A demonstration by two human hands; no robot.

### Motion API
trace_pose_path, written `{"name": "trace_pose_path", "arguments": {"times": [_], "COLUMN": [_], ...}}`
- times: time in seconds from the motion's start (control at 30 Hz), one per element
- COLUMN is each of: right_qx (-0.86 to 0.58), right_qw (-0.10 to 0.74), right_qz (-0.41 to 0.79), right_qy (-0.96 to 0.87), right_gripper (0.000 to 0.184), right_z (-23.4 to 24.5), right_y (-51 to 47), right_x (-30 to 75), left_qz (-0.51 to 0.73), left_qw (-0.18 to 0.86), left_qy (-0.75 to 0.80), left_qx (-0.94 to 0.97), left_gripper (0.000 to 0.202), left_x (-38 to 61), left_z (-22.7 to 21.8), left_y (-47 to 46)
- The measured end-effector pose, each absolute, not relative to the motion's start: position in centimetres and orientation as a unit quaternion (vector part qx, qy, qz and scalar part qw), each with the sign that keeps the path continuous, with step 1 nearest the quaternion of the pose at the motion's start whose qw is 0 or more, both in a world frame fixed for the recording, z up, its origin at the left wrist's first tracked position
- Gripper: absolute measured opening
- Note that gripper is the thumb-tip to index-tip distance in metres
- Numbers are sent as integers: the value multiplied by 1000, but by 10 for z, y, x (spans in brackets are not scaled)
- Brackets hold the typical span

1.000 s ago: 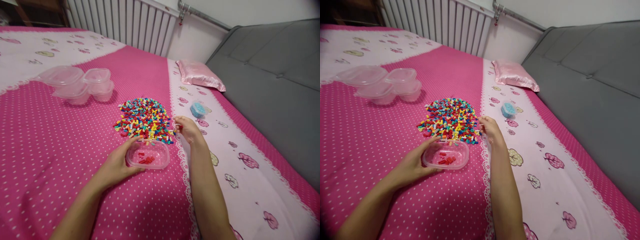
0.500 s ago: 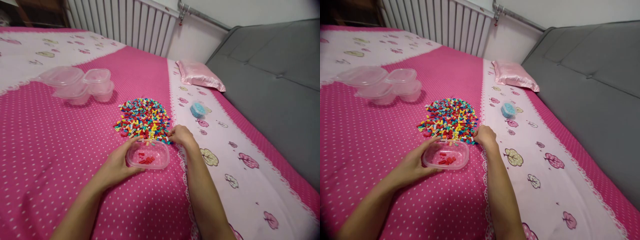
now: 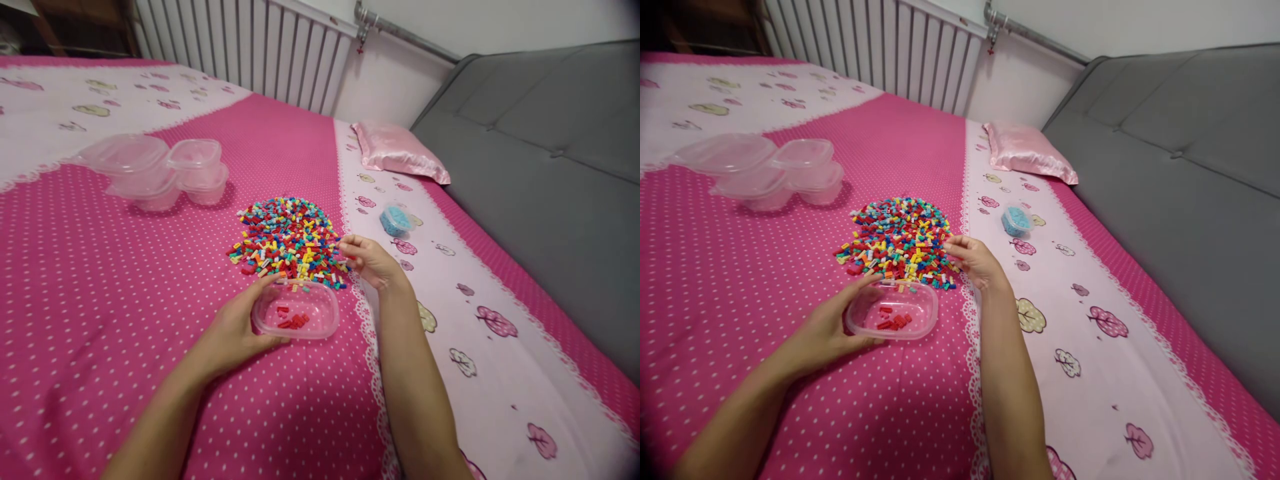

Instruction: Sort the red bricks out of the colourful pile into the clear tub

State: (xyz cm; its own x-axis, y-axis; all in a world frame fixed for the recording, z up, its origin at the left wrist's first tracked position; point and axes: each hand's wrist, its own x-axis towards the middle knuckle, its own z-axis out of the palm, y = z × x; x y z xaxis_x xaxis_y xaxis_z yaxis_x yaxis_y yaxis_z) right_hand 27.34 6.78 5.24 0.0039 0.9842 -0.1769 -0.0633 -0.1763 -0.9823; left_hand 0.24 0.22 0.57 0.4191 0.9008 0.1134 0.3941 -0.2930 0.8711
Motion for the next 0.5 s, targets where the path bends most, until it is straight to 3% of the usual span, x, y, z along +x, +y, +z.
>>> {"name": "trace_pose_path", "arguments": {"times": [0.13,0.2,0.5], "right_qx": [-424,-403,-451], "right_qw": [537,550,574], "right_qz": [673,696,647], "right_qy": [-280,-227,-223], "right_gripper": [5,7,15], "right_z": [58,59,56], "right_y": [72,74,76], "right_x": [270,269,273], "left_qz": [312,310,315], "left_qw": [400,397,394], "left_qy": [440,442,443], "left_qx": [741,742,742], "left_gripper": [83,83,84], "left_x": [2,2,2], "left_z": [7,8,6], "left_y": [1,1,2]}}
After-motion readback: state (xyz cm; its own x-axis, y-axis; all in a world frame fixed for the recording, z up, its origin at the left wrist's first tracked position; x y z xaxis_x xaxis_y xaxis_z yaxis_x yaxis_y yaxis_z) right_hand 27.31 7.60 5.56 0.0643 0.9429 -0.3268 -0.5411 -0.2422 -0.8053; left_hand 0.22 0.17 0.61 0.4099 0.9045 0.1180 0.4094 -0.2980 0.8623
